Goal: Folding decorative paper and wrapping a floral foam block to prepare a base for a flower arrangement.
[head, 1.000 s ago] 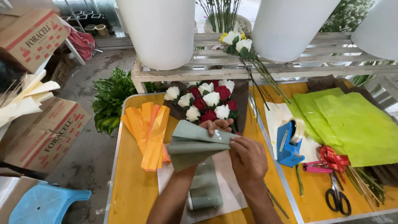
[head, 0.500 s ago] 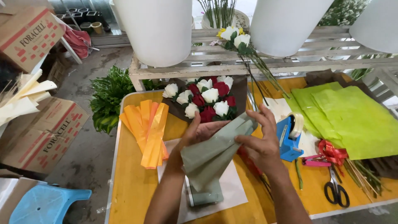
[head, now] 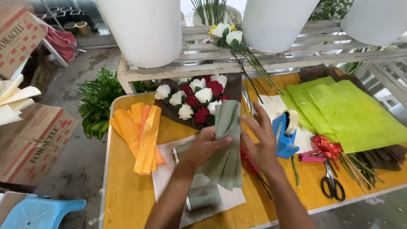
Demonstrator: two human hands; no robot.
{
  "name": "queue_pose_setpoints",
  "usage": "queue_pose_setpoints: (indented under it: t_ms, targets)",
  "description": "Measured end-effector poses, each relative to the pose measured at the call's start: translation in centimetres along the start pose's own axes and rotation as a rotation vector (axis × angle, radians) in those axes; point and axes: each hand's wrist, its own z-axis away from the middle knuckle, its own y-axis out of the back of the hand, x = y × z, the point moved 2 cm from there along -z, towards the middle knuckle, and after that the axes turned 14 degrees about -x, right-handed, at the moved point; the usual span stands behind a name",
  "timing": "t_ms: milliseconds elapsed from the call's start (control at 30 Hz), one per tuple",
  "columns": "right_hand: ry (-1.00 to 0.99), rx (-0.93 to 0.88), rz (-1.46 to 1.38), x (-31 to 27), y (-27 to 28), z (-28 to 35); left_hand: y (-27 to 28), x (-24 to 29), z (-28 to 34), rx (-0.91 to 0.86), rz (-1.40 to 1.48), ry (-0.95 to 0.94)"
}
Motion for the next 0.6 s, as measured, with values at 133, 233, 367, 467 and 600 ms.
queue_pose_setpoints:
  t_ms: [133, 233, 367, 467, 600]
  targets:
    - [-0.518, 0.113, -0.568, 2.8, -2.4, 3.3, -1.2, 1.6, -0.1, 0.234, -0.135, -0.118]
    - [-0.709, 0.066, -0.785, 1.7, -3.3, 3.7, -0.6, 0.4, -0.4, 0.365, -0.208, -0.157]
    - [-0.701, 0.108, -0.857, 1.1, -3.9, 3.5, 0.3, -0.6, -0.8, 0.42, -0.191, -0.16]
    - [-0.617, 0.159, -0.726, 2.6, -3.5, 3.6, -2.4, 2.1, 0.0, 0.424, -0.229, -0.156]
    - [-0.589, 0.056, -0.717, 1.7, -1.9, 1.4, -4.3, 4.0, 0.6, 0.4, -0.315, -0.161]
